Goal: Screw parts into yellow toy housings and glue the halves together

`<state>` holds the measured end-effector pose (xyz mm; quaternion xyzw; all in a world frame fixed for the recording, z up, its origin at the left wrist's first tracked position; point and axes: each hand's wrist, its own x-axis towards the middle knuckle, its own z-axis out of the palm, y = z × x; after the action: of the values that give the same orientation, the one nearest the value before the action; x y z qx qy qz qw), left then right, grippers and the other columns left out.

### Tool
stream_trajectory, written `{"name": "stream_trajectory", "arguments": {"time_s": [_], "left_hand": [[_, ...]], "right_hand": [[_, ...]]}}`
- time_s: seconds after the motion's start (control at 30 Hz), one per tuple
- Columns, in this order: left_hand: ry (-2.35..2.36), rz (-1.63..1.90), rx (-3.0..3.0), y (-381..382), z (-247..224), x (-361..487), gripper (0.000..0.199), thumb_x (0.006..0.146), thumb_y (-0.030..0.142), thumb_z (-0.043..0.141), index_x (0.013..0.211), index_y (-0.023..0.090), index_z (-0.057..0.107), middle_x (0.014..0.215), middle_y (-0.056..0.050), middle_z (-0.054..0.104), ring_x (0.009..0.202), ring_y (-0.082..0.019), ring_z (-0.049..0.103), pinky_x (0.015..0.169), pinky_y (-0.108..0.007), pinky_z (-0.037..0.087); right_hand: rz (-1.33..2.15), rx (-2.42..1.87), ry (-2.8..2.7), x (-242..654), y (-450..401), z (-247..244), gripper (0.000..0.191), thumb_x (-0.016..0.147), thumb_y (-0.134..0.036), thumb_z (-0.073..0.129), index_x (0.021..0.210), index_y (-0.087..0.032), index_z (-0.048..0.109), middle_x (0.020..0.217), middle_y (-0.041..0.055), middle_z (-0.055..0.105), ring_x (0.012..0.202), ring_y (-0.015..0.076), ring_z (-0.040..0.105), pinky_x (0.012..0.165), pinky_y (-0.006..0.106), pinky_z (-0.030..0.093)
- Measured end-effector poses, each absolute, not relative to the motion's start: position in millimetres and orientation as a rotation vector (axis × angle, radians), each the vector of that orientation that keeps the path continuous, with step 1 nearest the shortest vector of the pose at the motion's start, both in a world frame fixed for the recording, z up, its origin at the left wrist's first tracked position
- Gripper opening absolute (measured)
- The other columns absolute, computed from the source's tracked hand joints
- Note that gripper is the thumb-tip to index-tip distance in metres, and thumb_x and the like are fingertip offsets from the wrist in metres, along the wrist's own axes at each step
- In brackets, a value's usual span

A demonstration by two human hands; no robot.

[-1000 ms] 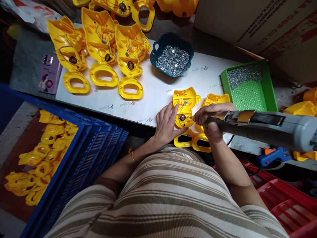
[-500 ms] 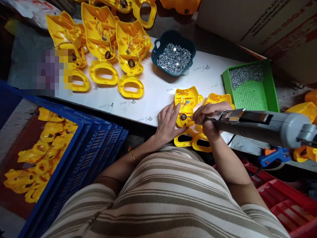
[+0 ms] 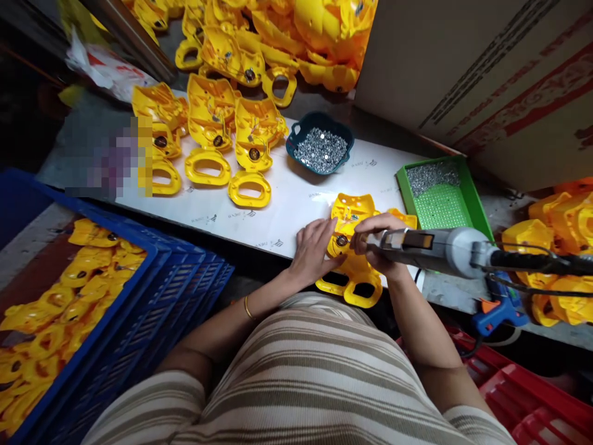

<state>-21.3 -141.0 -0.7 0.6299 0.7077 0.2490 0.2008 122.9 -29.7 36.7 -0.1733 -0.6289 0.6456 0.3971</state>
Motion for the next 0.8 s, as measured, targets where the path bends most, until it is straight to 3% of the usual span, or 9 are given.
{"name": "stream_trajectory", "arguments": {"time_s": [0.2, 0.33, 0.4, 0.5, 0.67, 0.8], "left_hand": [[1.981, 0.622, 1.734, -138.2, 7.4, -9.1, 0.078, 0.083, 0.047, 0.062, 0.147, 0.012, 0.033, 0.127, -0.016, 0.059, 0.118, -0.031, 0.047, 0.095, -0.046, 0.035], [2.078, 0.546, 1.783, -137.2, 19.1, -19.7, 0.084, 0.076, 0.058, 0.068, 0.145, 0.019, 0.040, 0.119, -0.013, 0.064, 0.108, -0.030, 0.051, 0.088, -0.046, 0.038], [2.133, 0.640, 1.853, -123.6, 28.1, -37.6, 0.072, 0.078, 0.060, 0.066, 0.137, 0.021, 0.051, 0.116, -0.011, 0.065, 0.104, -0.029, 0.051, 0.086, -0.043, 0.040], [2.184, 0.793, 1.979, -74.0, 40.5, -76.9, 0.034, 0.094, 0.040, 0.052, 0.117, 0.021, 0.068, 0.106, -0.010, 0.067, 0.100, -0.025, 0.051, 0.083, -0.037, 0.043], [2.155, 0.295, 2.081, 29.0, 44.1, -131.1, 0.026, 0.086, 0.026, 0.056, 0.104, 0.018, 0.074, 0.094, -0.012, 0.068, 0.091, -0.026, 0.057, 0.082, -0.035, 0.043], [2.014, 0.242, 2.159, 53.9, 36.2, -140.1, 0.023, 0.079, 0.024, 0.056, 0.086, 0.018, 0.077, 0.082, -0.011, 0.071, 0.074, -0.024, 0.061, 0.065, -0.030, 0.042]], "right_hand": [[1.654, -0.262, -1.451, 136.6, -27.2, 67.3, 0.028, 0.076, -0.037, 0.069, 0.097, -0.018, 0.067, 0.057, -0.0019, 0.055, 0.046, 0.0120, 0.053, 0.046, 0.028, 0.049], [1.616, -0.275, -1.383, 151.2, -31.6, 84.5, 0.026, 0.076, -0.034, 0.064, 0.096, -0.019, 0.067, 0.058, -0.0009, 0.052, 0.049, 0.0136, 0.054, 0.045, 0.028, 0.045], [1.581, -0.292, -1.380, 156.8, -35.0, 88.0, 0.026, 0.075, -0.034, 0.063, 0.096, -0.020, 0.066, 0.057, -0.0010, 0.051, 0.049, 0.0139, 0.053, 0.044, 0.029, 0.044], [1.562, -0.346, -1.360, 159.1, -41.8, 86.2, 0.025, 0.076, -0.037, 0.062, 0.097, -0.023, 0.065, 0.056, -0.0020, 0.049, 0.046, 0.0137, 0.049, 0.042, 0.029, 0.042], [1.467, -0.389, -1.364, 157.4, -53.4, 69.5, 0.027, 0.078, -0.038, 0.061, 0.100, -0.024, 0.064, 0.057, -0.0013, 0.051, 0.049, 0.0145, 0.051, 0.045, 0.029, 0.043], [1.381, -0.513, -1.364, 160.6, -59.6, 60.9, 0.024, 0.077, -0.037, 0.065, 0.095, -0.021, 0.064, 0.062, 0.0001, 0.057, 0.053, 0.0144, 0.057, 0.049, 0.028, 0.046]]}}
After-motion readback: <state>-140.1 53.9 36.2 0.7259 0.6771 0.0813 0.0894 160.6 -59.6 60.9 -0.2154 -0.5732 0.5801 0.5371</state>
